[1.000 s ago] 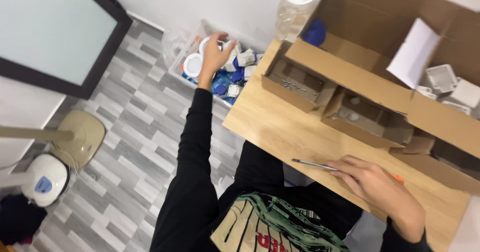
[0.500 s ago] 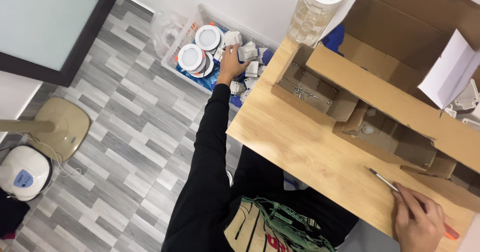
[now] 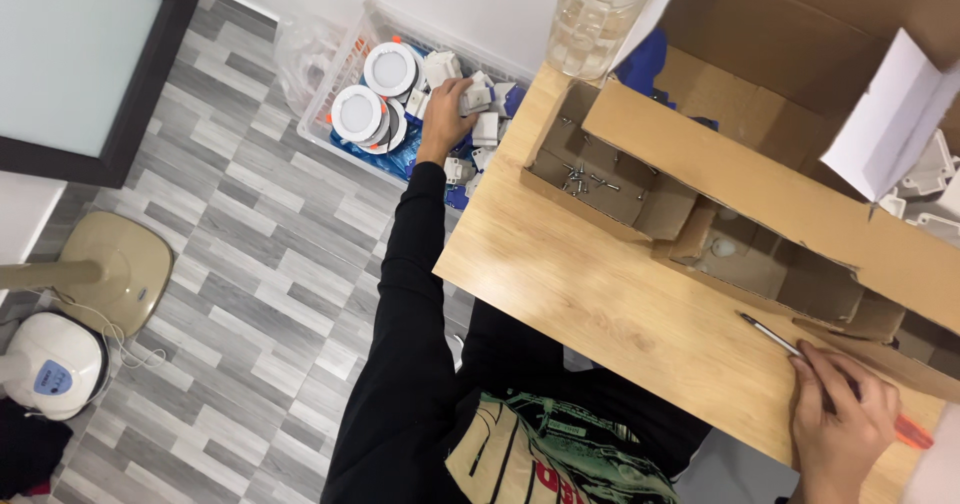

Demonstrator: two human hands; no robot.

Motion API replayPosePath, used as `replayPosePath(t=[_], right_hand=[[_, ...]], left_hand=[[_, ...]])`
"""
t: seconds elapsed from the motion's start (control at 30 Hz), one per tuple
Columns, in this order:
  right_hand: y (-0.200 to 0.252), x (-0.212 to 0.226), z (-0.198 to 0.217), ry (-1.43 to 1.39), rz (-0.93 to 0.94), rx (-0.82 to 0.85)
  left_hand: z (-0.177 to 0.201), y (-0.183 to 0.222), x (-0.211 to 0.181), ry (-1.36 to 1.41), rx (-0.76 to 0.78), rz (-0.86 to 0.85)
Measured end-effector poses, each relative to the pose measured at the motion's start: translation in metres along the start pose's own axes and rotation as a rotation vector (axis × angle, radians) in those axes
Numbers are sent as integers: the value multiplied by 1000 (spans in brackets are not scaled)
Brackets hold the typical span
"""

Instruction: The person assembles electrical sockets and boxes by hand and using a screwdriver, picking up various plastic components and screws from cardboard boxes and joining them together.

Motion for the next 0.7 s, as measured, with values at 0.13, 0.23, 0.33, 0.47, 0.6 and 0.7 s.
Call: replayPosePath(t=[0.13, 0.23, 0.33, 0.47, 0.6, 0.7], right_hand=[[0, -3, 0, 9, 47, -19], [-11, 12, 11, -46, 53, -30], [-7, 10, 14, 9, 56, -79], [-17, 24, 29, -74, 25, -157], [-21, 33, 42, -170, -3, -230], [-17, 37, 47, -235, 15, -274]], left_hand=[[41, 14, -19, 137, -16, 87], [61, 28, -11, 212, -105, 88], [101, 46, -28, 310, -106, 182], [137, 72, -30, 358, -194, 174], [218, 114, -120, 569, -188, 119], [250, 148, -174, 646, -117, 6]])
Point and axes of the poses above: each hand's wrist, its own y-axis away from the middle knuckle, its own z-axis out of the back of the hand, x = y × z, the point moved 3 cm from there along -y, towards the middle knuckle, and after that the axes turned 2 degrees about z, right-handed, at the moved point
